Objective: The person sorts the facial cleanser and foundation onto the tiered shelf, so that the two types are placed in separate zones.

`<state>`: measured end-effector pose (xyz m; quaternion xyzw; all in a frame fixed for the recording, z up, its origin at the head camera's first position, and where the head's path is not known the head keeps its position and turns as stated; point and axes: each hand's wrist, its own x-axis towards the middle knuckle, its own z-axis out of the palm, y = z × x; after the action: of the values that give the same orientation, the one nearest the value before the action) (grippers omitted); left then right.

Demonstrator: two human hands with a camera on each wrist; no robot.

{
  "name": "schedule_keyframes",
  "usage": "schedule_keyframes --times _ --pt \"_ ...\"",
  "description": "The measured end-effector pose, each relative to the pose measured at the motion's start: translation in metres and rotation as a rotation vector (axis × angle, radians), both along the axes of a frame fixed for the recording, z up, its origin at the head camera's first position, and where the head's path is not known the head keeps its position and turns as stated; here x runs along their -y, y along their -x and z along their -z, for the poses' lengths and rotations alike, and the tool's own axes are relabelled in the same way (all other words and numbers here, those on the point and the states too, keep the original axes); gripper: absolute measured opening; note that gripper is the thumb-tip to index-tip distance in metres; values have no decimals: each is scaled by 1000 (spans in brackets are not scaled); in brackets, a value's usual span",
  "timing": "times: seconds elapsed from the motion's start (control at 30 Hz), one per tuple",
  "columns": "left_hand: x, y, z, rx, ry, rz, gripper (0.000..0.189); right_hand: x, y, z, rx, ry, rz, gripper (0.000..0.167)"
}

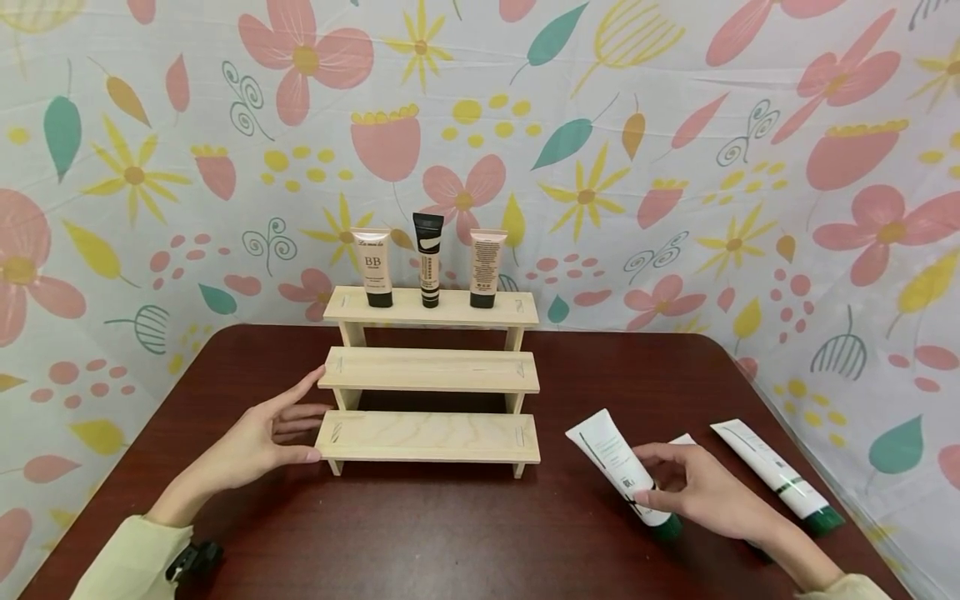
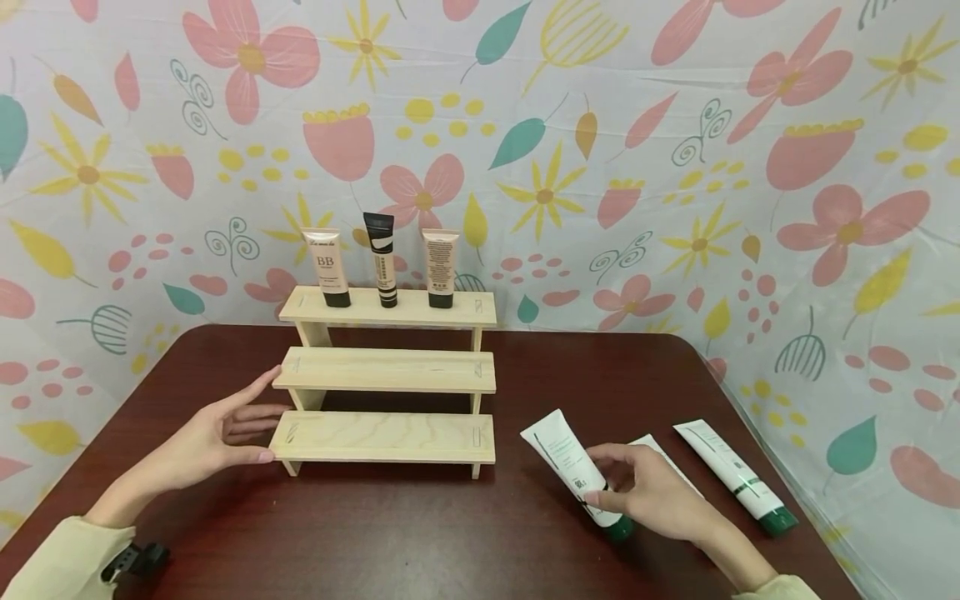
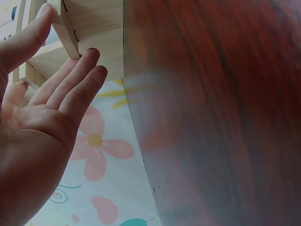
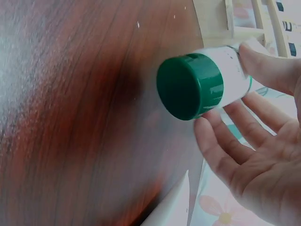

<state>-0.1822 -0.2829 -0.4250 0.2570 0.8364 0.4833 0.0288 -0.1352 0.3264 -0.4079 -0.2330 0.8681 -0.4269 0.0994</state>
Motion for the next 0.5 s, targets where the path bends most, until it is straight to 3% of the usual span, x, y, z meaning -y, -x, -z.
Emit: schedule_keyframes --times 0.33,0.5 --pt "-1 -1 -3 6 -15 19 108 23 -6 -15 -19 39 161 47" --pt "-1 -1 -4 9 -11 11 109 37 -6 -27 -32 75 190 46"
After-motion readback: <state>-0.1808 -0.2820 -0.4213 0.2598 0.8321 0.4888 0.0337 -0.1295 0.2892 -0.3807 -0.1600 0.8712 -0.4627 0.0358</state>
